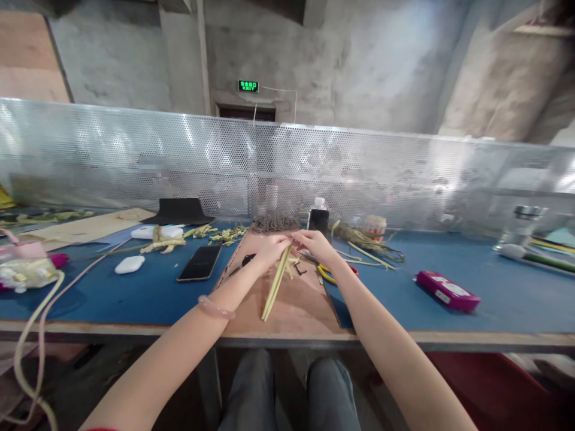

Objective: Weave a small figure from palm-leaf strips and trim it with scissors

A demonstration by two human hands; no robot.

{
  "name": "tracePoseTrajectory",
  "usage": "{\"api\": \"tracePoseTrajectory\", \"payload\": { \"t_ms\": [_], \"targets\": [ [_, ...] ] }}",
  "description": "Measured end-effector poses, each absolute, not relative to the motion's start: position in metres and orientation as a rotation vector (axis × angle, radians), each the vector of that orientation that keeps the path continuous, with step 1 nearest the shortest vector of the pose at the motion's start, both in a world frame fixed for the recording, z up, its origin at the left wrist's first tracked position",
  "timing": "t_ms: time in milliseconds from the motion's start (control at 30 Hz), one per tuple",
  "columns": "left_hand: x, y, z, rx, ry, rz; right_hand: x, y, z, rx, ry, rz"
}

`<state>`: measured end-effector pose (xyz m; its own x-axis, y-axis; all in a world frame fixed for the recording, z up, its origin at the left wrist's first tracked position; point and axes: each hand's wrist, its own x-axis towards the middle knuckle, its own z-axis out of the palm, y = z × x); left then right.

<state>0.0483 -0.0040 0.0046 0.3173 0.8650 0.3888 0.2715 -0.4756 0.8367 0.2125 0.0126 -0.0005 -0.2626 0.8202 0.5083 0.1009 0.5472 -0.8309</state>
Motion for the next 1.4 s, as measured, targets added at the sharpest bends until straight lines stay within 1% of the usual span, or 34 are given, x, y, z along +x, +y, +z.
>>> {"api": "tracePoseTrajectory", "payload": {
  "t_ms": [267, 400, 533, 700, 800, 1200, 1400],
  "targets": [
    [0.053, 0.004, -0.003, 1.875, 1.017, 1.121, 0.209, 0.012, -0.001, -0.84, -1.728, 0.769],
    [0.053, 0.003, -0.003, 1.845, 1.049, 1.176, 0.21, 0.014, -0.002, -0.895, -1.732, 0.712],
    [0.049, 0.003, 0.0, 1.81, 1.099, 1.303, 0.21, 0.013, -0.003, -0.937, -1.744, 0.682],
    [0.045, 0.011, 0.0, 1.834, 1.125, 1.442, 0.203, 0.009, -0.004, -0.892, -1.887, 0.857],
    [0.043, 0.017, -0.002, 1.847, 1.149, 1.547, 0.202, 0.008, -0.004, -0.878, -1.889, 0.906],
    [0.038, 0.03, -0.006, 1.653, 1.082, 1.984, 0.204, 0.007, -0.003, -0.755, -1.909, 0.964],
    [0.028, 0.041, 0.0, 1.519, 1.056, 2.111, 0.207, 0.013, -0.007, -0.713, -1.981, 0.91]
  ]
}}
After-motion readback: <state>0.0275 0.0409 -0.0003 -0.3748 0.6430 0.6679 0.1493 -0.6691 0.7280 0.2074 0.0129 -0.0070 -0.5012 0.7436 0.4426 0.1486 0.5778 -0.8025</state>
